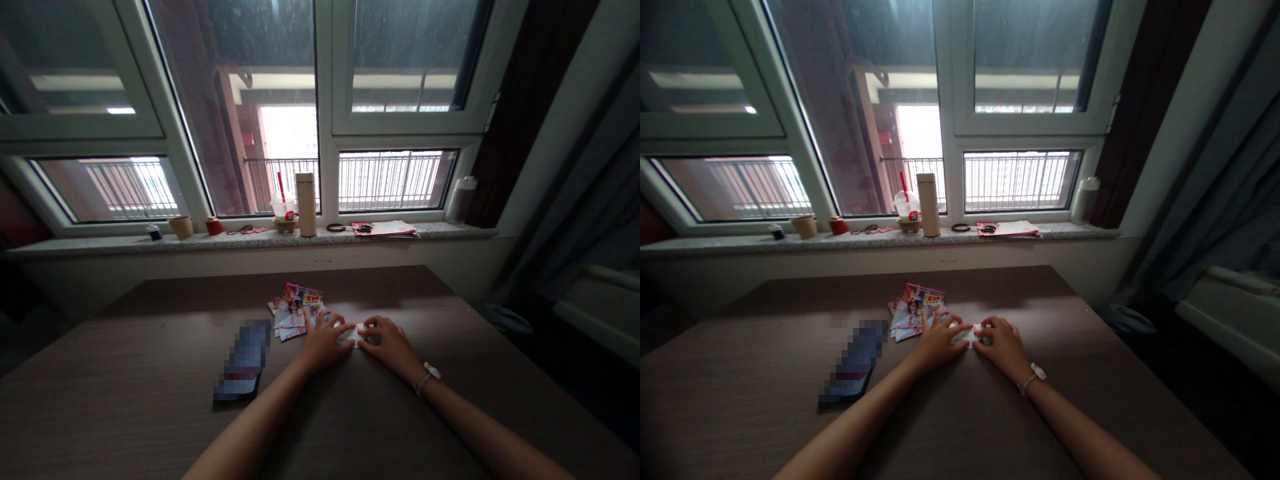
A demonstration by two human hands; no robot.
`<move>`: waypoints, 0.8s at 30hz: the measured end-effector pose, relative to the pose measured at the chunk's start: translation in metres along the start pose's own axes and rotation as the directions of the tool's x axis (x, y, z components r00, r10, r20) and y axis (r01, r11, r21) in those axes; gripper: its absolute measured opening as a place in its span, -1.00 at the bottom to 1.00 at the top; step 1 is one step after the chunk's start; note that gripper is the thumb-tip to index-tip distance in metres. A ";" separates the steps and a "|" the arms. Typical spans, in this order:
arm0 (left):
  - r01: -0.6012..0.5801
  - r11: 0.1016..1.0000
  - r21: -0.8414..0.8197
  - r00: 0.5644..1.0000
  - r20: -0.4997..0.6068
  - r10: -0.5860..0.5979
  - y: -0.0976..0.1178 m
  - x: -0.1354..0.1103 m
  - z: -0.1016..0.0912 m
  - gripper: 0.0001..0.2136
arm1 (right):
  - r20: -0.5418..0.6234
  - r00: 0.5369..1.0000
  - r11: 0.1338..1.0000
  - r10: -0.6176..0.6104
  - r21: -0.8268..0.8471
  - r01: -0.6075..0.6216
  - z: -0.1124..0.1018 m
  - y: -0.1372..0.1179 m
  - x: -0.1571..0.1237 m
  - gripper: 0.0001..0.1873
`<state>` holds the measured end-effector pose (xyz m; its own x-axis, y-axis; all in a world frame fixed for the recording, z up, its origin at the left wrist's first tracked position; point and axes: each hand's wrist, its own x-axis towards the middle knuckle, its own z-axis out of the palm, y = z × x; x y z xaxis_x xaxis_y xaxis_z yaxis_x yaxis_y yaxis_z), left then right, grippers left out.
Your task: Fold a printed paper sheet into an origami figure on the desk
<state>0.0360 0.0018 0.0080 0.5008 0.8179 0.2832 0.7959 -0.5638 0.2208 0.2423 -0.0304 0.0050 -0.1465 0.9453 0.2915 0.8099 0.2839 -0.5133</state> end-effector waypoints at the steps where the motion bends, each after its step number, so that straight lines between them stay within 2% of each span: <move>1: 0.001 1.000 0.001 1.000 0.003 -0.001 0.000 0.000 0.000 -0.64 | 0.005 1.000 1.000 0.001 0.002 -0.001 0.000 0.000 0.000 -0.79; 14: 0.037 0.999 -0.032 0.999 0.012 -0.036 -0.001 0.001 0.002 -0.58 | 0.004 1.000 1.000 -0.021 0.009 0.021 0.001 0.003 -0.001 -0.77; 24: 0.004 1.000 -0.015 1.000 -0.010 -0.004 0.000 -0.001 -0.001 -0.67 | -0.003 0.999 0.999 -0.043 0.031 0.043 0.002 0.006 -0.003 -0.77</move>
<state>0.0353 0.0007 0.0090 0.4943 0.8189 0.2916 0.7925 -0.5624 0.2358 0.2458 -0.0311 -0.0006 -0.1793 0.9318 0.3155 0.7850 0.3288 -0.5250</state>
